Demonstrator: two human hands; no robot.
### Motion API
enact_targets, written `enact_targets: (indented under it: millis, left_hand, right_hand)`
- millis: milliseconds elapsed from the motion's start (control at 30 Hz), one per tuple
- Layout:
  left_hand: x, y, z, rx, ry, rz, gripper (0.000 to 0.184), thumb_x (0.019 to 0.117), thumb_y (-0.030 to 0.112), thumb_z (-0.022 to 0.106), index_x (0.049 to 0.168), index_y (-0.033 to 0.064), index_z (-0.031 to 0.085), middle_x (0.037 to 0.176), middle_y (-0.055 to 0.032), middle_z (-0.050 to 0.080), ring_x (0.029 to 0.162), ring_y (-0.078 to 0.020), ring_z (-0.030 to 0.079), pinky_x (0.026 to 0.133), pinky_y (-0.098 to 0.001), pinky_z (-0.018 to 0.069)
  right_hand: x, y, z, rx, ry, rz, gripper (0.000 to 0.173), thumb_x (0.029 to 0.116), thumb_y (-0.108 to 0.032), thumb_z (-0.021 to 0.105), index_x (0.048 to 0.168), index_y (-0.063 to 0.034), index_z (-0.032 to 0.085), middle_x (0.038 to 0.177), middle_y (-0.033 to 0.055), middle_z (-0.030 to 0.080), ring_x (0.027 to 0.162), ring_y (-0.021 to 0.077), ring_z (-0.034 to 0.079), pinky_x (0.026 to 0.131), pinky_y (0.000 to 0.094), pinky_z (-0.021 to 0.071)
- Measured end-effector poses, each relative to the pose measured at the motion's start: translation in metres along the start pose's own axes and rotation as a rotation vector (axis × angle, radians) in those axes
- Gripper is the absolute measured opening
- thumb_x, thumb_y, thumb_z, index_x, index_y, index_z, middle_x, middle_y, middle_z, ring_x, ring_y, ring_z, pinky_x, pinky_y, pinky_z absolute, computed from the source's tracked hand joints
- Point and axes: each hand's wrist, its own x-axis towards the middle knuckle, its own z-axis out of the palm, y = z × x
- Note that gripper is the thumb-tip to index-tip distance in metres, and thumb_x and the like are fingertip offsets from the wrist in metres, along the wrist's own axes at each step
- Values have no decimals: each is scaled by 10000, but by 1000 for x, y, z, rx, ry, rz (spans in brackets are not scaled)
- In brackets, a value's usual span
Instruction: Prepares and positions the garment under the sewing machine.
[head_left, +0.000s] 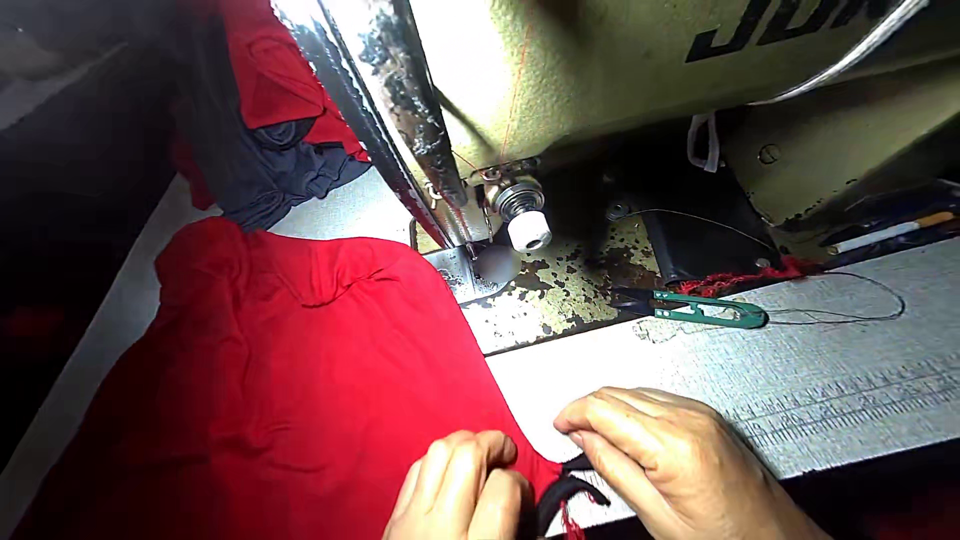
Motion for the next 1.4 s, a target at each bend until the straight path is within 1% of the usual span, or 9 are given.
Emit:
enact_targets:
  millis: [133, 400, 533, 600, 700, 867, 1033, 1267, 1400]
  left_hand:
    - [-1, -14, -11, -335, 50, -63, 76, 887, 60, 632, 840, 23, 680, 1007, -130, 718, 1034, -177, 641, 896, -297, 499]
    - [6, -18, -20, -688, 118, -235, 82, 857, -41, 645, 893, 20, 687, 936, -18, 720, 731, 20, 621, 591, -141, 494]
    - [11, -20, -23, -749, 101, -239, 87, 879, -41, 646, 904, 34, 681, 907, 14, 738, 728, 17, 651, 604, -154, 527]
    - [17, -23, -25, -737, 85, -314, 82, 899, 8, 635, 908, 85, 659, 753, 91, 651, 580, 43, 553, 505, -139, 453]
    - [26, -40, -20, -794, 95, -400, 84, 923, 87, 612, 883, 159, 631, 600, 129, 520, 443, 38, 433, 398, -140, 357]
    - [33, -52, -5, -834, 83, -352, 63, 911, 109, 618, 926, 168, 632, 630, 107, 547, 470, 31, 459, 408, -130, 352]
    - [24, -32, 2, -569, 199, -283, 57, 883, 88, 655, 940, 85, 660, 837, 30, 650, 598, -2, 604, 508, -166, 527]
    - [10, -5, 6, -427, 224, -103, 151, 874, -23, 645, 994, -56, 730, 1072, -161, 644, 995, -82, 646, 850, -159, 552]
    - [14, -11, 20, -399, 263, -40, 229, 886, 23, 689, 1097, -66, 704, 1099, -173, 664, 908, -88, 689, 789, -181, 590]
  right_hand:
    - [-5, -4, -4, 20, -25, 33, 205, 1004, -168, 559, 937, -121, 746, 794, 16, 723, 750, 117, 675, 676, 259, 510]
    - [15, -41, -16, 276, -17, 314, 328, 918, -279, 739, 1169, -68, 737, 992, 56, 695, 617, 16, 479, 523, 173, 379]
    - [23, -57, 0, 256, -149, 381, 500, 879, -222, 752, 1343, -68, 643, 1194, 120, 700, 788, 149, 671, 626, 317, 547]
    - [23, -58, 11, 203, -112, 369, 425, 876, -115, 681, 1299, -72, 664, 1119, 127, 718, 802, 184, 702, 632, 345, 566]
    - [17, -45, 19, 174, -32, 320, 257, 876, -63, 612, 1110, -92, 717, 855, 28, 714, 655, 79, 630, 560, 235, 514]
    - [15, -33, 10, 354, -47, 320, 179, 895, -50, 576, 983, -75, 731, 752, -29, 668, 597, -54, 525, 544, 97, 421]
    - [14, -30, 15, 368, -30, 342, 179, 915, -90, 570, 984, -105, 734, 721, -67, 640, 575, -66, 504, 520, 102, 407]
    - [12, -27, 16, 503, -55, 415, 165, 943, -128, 574, 1012, -131, 725, 787, -90, 689, 656, -66, 596, 571, 117, 477]
    - [11, -25, 16, 579, -40, 434, 166, 939, -121, 594, 1077, -114, 687, 746, -110, 659, 609, -60, 573, 534, 117, 462]
